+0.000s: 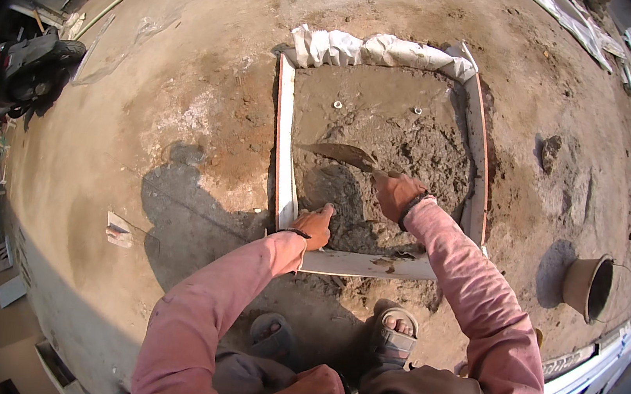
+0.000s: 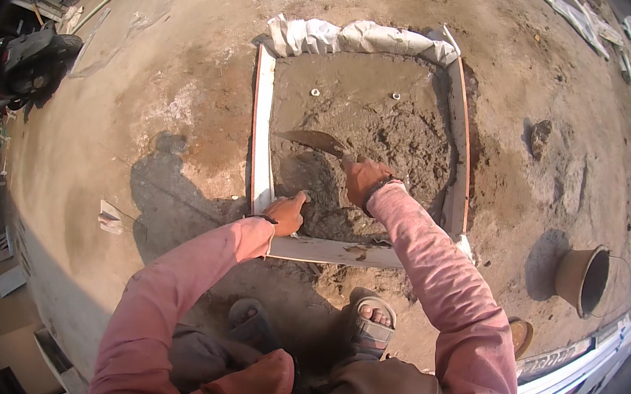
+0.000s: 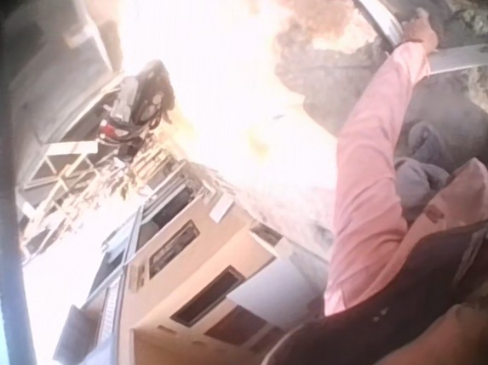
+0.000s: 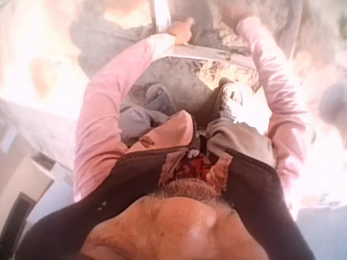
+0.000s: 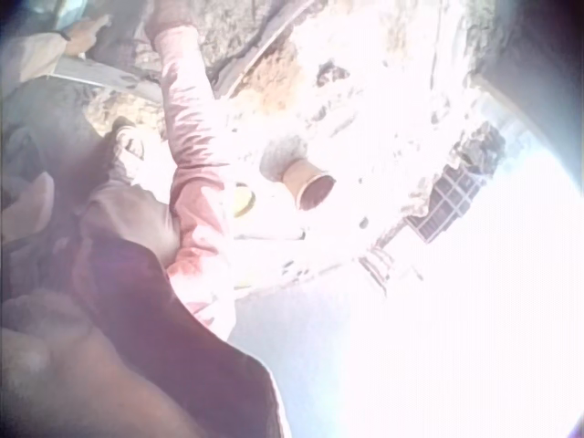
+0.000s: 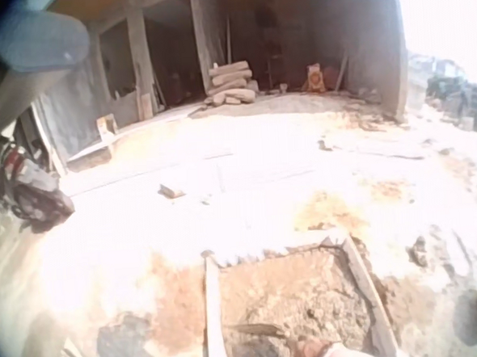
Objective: The person levels a wet concrete mixture inside a wooden frame using a trowel, smoothing the surface and pushing material into the corners.
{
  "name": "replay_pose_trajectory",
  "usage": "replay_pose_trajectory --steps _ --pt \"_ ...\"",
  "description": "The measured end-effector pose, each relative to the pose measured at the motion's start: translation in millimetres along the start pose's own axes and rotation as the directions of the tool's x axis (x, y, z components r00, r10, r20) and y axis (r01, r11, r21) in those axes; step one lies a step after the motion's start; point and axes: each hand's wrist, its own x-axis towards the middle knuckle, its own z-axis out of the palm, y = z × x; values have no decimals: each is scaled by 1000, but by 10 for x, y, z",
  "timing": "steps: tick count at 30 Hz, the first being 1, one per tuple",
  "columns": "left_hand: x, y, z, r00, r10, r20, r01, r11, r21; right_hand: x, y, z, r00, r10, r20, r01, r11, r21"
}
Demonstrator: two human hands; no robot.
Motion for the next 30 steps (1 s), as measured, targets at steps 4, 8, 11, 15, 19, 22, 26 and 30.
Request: replay_pose_trajectory --steps 4,8,11,15,19,22,26,30 --pt "-6 -71 76 999 20 -32 -20 1000 -13 -232 -91 -216 995 51 -80 -51 999 7" --pt "82 -137 129 989 79 -121 -84 996 -36 -26 -49 124 1000 22 3 -22 999 -44" --pt "43 -238 232 990 67 -124 -76 995 -68 -68 -81 -67 988 42 -151 -27 995 101" --pt "19 -120 163 996 53 -72 -61 993 -104 75 147 -64 945 178 -274 -168 984 61" --pt "31 -206 186 990 58 -131 -72 992 -105 128 -13 164 999 26 33 -20 984 -177" --pt "71 -163 150 992 51 -112 -59 996 -68 41 -123 318 995 5 -101 -21 988 -156" --pt "95 -207 238 983 79 -163 -93 993 -78 239 -8 293 1000 -24 -12 23 994 -105" --pt "57 -266 241 979 114 -172 -132 987 -96 112 -148 180 993 -49 -110 46 999 -26"
